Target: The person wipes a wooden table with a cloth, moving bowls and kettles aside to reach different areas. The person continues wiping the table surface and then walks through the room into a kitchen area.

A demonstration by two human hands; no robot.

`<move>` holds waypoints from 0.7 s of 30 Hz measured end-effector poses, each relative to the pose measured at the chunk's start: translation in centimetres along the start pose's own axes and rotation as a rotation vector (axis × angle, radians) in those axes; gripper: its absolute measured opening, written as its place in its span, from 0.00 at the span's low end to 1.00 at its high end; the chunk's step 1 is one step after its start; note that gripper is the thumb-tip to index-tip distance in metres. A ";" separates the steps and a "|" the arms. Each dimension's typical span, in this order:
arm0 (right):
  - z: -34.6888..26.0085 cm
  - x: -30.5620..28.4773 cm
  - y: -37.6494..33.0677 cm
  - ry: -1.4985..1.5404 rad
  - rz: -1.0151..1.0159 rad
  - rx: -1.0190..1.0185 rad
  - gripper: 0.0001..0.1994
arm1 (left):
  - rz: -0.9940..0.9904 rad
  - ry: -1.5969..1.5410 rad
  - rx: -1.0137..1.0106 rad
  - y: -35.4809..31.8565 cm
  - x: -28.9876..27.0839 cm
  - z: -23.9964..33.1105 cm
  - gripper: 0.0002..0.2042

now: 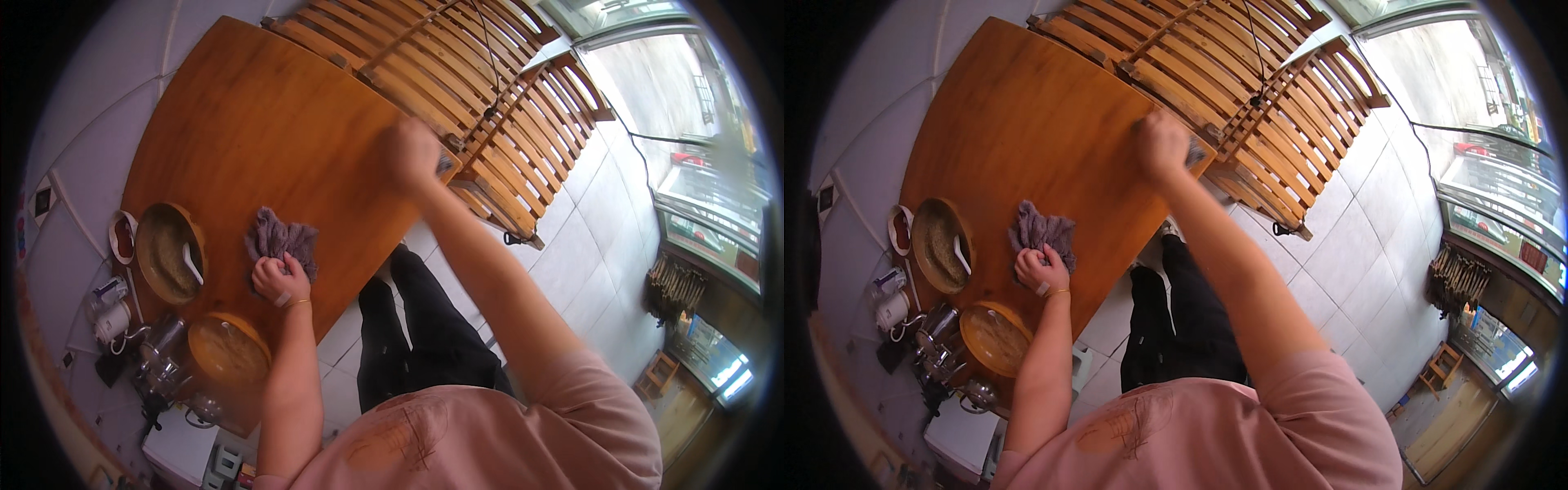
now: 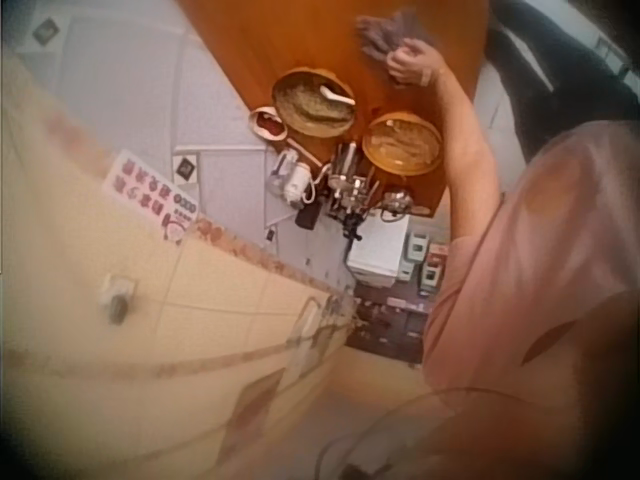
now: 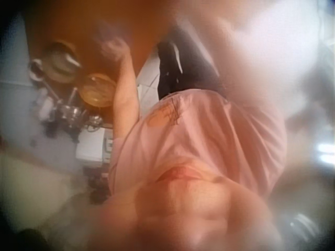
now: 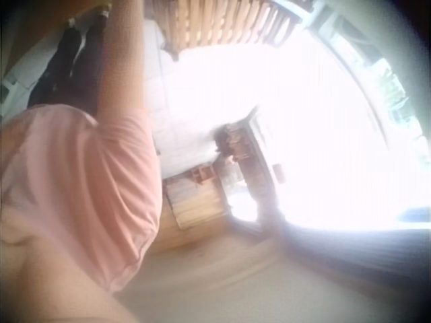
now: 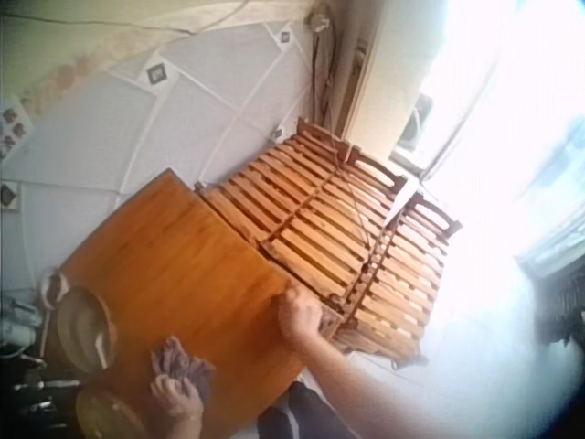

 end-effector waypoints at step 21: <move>-5.7 -0.7 5.3 0.102 0.127 0.044 0.07 | -0.029 -0.033 -0.035 0.0 -0.4 -0.2 0.12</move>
Point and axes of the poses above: each hand's wrist, its own y-axis towards the middle knuckle, its own x-axis out of the palm, z = x × y, the point moved 2 cm from there along y, towards the middle knuckle, and after that the axes turned 13 degrees about -y, right-handed, at the moved point
